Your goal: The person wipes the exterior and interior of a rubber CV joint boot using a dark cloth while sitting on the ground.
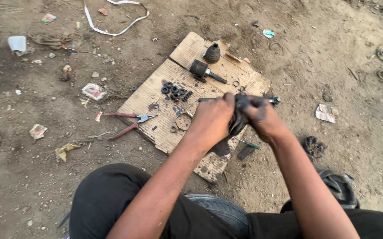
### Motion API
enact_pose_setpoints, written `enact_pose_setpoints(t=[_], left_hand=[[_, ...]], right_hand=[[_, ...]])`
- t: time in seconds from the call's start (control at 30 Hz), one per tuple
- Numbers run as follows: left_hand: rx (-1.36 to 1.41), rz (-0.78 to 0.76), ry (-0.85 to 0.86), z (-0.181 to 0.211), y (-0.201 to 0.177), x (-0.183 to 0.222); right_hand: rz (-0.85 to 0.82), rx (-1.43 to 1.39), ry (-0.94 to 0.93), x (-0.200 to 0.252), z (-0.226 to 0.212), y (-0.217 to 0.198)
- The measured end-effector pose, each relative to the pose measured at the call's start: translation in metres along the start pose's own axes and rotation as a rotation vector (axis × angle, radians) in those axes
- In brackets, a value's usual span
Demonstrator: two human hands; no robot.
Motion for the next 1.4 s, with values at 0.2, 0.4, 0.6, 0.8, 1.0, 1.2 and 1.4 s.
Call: enact_pose_setpoints(t=[0.2, 0.4, 0.6, 0.8, 1.0, 1.2, 1.4], left_hand=[[0.569, 0.004, -0.115, -0.026, -0.020, -0.023], [0.690, -0.266, -0.229, -0.020, -0.007, -0.016], [0.475, -0.124, -0.178, -0.008, -0.019, -0.007], [0.165, -0.009, -0.023, -0.002, -0.002, -0.001], [0.001, -0.014, 0.017, 0.015, 0.011, -0.001], [0.645, -0.257, -0.273, -0.022, 0.013, -0.022], [0.573, -0.206, -0.172, -0.025, 0.008, -0.020]], right_hand=[[0.116, 0.243, -0.145, 0.021, -0.042, -0.022], [-0.053, 0.279, -0.257, 0.023, -0.055, 0.003], [0.004, 0.181, -0.277, 0.019, -0.046, -0.005], [-0.058, 0.304, -0.160, 0.008, -0.028, -0.014], [0.159, 0.149, 0.045, 0.003, -0.001, -0.011], [-0.061, 0.143, -0.223, 0.014, -0.035, -0.005], [-0.072, 0.235, -0.226, 0.015, -0.026, -0.001]])
Point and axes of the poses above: each hand's wrist, its own x-axis away from the middle knuckle, its own y-axis out of the palm, z = x × y, the point moved 6 cm from there along -x, towards the middle knuckle, and after that the axes turned 8 degrees about -x, right-handed, at the moved point
